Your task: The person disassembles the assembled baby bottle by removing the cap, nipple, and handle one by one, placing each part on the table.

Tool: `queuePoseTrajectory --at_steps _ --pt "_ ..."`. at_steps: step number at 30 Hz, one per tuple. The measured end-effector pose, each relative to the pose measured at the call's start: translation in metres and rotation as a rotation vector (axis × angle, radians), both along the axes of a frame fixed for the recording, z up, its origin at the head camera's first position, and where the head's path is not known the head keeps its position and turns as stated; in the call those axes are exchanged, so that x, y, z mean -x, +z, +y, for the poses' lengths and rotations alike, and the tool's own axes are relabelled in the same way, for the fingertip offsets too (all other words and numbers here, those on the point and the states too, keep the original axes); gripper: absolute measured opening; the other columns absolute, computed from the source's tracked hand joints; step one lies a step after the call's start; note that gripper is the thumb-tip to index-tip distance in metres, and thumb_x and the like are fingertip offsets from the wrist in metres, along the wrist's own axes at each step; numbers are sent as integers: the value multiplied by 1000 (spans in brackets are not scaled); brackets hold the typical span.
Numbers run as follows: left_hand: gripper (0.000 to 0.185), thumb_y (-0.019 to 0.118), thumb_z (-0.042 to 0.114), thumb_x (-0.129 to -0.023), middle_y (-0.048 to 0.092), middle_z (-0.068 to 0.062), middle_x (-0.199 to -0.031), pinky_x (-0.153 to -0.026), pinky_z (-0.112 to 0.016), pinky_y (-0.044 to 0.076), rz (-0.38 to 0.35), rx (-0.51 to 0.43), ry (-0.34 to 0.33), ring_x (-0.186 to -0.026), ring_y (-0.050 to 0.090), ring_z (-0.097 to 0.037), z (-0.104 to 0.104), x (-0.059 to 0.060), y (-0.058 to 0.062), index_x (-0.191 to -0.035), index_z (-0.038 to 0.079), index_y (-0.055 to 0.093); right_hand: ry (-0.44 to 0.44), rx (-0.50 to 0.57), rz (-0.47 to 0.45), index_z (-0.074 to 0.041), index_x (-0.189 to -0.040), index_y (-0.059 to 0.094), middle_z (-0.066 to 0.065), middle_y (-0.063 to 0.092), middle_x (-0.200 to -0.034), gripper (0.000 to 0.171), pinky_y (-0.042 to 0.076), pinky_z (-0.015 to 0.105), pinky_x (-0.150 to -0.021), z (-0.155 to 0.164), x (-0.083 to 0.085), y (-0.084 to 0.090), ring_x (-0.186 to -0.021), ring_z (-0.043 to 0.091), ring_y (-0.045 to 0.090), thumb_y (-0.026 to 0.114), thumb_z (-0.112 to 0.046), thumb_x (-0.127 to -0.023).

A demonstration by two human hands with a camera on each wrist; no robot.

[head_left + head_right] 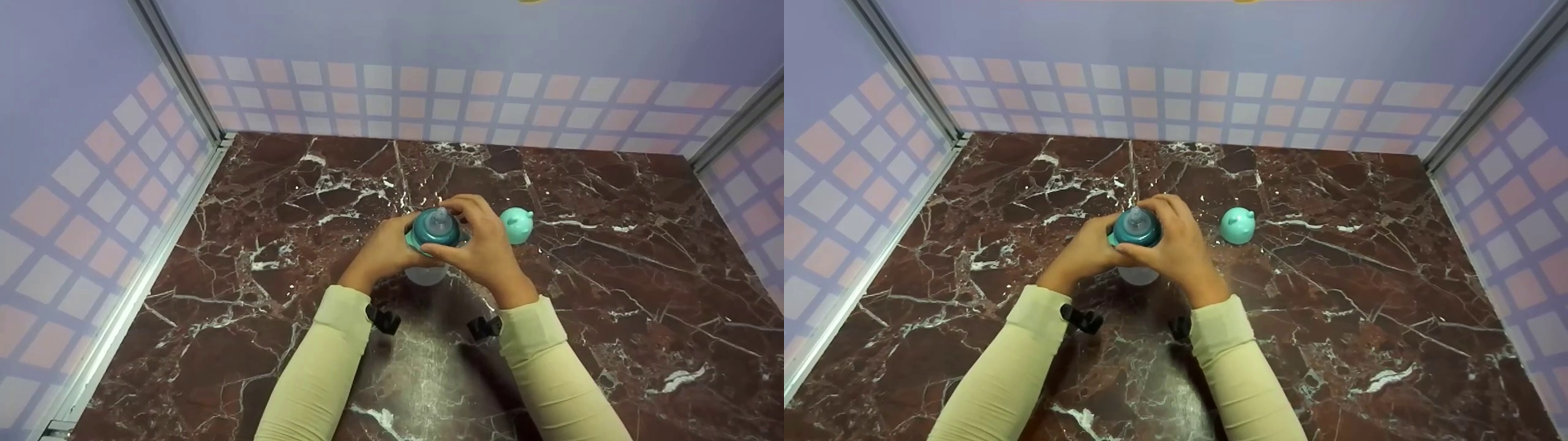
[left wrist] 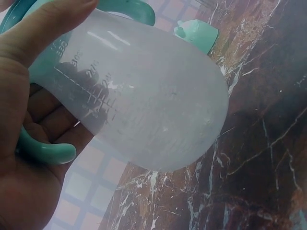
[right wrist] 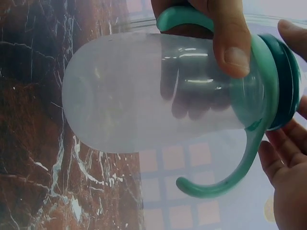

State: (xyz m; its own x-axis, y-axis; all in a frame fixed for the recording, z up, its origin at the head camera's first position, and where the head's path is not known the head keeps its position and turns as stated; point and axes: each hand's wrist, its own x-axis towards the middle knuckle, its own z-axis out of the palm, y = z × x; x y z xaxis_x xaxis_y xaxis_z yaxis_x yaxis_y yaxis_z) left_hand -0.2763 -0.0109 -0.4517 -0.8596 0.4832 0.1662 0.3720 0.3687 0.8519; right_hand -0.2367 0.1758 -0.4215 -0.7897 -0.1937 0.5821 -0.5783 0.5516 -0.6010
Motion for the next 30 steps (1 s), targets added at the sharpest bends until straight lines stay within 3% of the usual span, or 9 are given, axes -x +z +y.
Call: queuePoseTrajectory --at_steps 8,18,26,30 --pt "66 86 49 -66 68 13 -112 -89 -29 53 -6 -25 -23 -99 64 -4 -1 -2 -1 -125 31 62 -12 1 -25 -8 -108 62 3 60 -108 58 53 34 -82 -2 0 0 -95 13 57 86 -43 -68" --pt "65 89 42 -65 69 9 -111 -88 -31 53 8 -20 -20 -98 64 -8 -1 -3 -2 -123 27 63 35 0 -40 -10 -109 64 2 63 -107 54 53 36 -79 0 0 1 -96 12 58 86 -40 -70" --pt "66 89 42 -64 68 13 -110 -90 -29 52 2 -25 -27 -99 63 -5 0 -3 -4 -123 27 64 92 -12 -33 -11 -115 65 1 64 -114 54 52 40 -87 6 1 0 -106 13 59 85 -36 -72" --pt "68 89 44 -64 67 14 -113 -93 -30 51 2 -31 -33 -103 62 -4 0 -3 -4 -125 29 62 160 19 -65 -12 -120 64 1 64 -120 53 51 34 -96 9 3 -2 -113 13 59 85 -28 -73"
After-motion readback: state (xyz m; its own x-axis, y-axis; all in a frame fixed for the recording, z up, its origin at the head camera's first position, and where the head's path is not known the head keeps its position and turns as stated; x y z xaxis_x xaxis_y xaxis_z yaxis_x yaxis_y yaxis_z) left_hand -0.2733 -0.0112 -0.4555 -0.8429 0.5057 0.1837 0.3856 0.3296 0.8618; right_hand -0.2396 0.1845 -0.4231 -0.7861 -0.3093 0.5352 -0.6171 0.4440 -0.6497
